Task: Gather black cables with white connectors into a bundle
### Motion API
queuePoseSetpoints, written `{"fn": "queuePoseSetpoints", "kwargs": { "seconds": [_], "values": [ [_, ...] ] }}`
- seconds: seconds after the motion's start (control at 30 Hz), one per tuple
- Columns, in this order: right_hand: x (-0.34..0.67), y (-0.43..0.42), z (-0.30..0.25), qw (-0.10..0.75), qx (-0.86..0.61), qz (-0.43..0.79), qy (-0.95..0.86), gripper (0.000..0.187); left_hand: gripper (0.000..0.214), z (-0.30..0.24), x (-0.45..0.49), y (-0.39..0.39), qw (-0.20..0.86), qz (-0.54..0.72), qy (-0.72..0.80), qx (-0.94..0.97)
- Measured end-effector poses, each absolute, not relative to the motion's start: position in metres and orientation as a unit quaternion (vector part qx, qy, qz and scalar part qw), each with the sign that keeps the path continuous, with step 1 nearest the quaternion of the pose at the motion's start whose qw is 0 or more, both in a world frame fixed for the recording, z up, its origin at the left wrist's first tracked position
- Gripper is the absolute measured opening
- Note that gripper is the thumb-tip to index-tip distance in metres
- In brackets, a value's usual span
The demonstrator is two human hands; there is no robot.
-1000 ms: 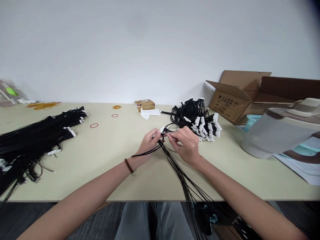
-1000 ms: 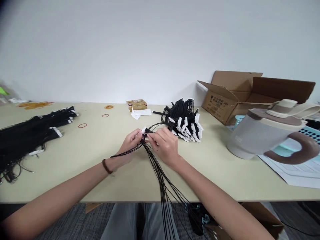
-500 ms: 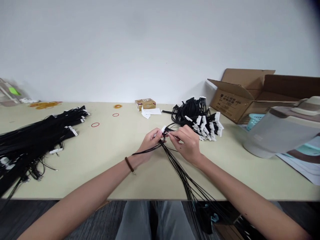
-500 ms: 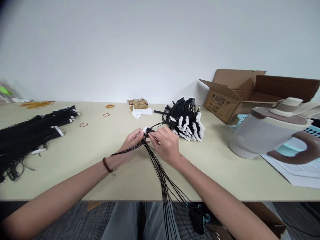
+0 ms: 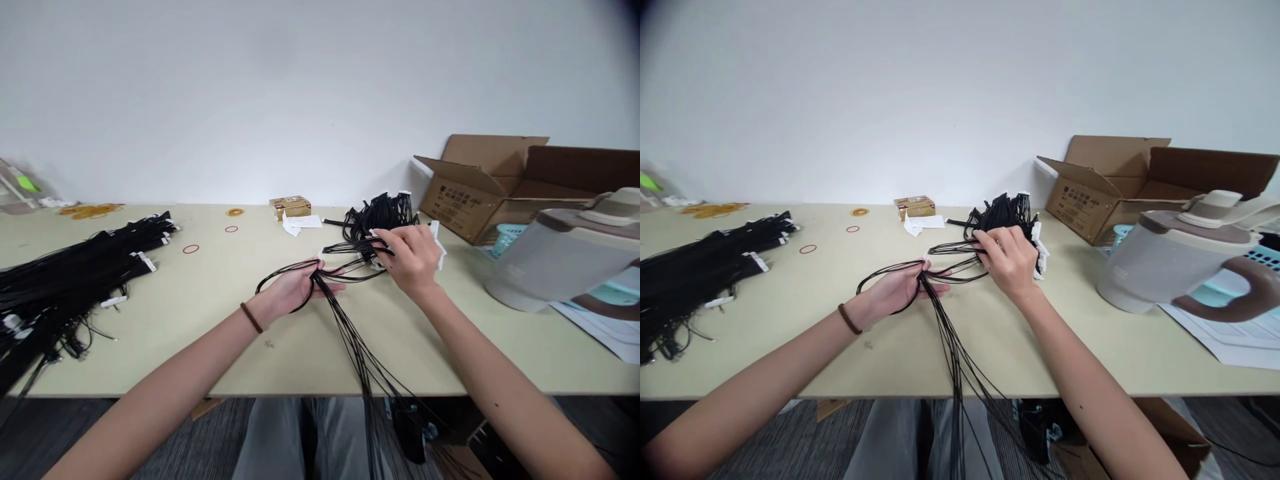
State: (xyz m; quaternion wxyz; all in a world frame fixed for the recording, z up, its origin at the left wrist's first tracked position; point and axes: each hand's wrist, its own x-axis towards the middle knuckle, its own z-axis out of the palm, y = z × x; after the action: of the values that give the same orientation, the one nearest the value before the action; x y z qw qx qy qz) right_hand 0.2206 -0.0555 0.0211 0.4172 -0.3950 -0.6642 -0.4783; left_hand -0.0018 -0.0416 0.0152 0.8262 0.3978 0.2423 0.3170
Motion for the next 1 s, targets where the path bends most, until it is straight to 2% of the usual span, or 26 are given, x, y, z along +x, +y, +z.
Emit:
{"fn": "queuePoseSetpoints", "kwargs": {
  "seconds": [0.17, 0.27, 0.43, 0.5, 0.77, 1.0],
  "values": [
    [0.216, -0.057, 0.022, 0.413, -0.381, -0.527, -0.638, 0.027, 0.007, 0.01, -0.001, -0.039, 0.836, 0.338, 0.212, 0.376],
    [0.203, -0.063, 0.021, 0.415, -0.303, -0.56, -0.649, 0.031, 0.008, 0.007, -0.001, -0.035, 0.836, 0.357, 0.2, 0.365],
    [0.178, -0.07, 0.012, 0.32, -0.183, -0.511, -0.776, 0.016, 0.012, 0.008, -0.001, -0.033, 0.838, 0.373, 0.192, 0.35],
    [0.173, -0.069, 0.009, 0.303, -0.175, -0.487, -0.8, 0.016, 0.013, 0.009, -0.001, -0.034, 0.841, 0.37, 0.192, 0.345],
    [0.173, -0.062, 0.0, 0.32, -0.194, -0.45, -0.811, 0.017, 0.021, 0.011, 0.003, -0.039, 0.838, 0.375, 0.215, 0.333],
    [0.175, -0.058, -0.005, 0.311, -0.199, -0.418, -0.83, 0.019, 0.018, 0.007, 0.004, -0.035, 0.839, 0.384, 0.214, 0.322]
  ]
}}
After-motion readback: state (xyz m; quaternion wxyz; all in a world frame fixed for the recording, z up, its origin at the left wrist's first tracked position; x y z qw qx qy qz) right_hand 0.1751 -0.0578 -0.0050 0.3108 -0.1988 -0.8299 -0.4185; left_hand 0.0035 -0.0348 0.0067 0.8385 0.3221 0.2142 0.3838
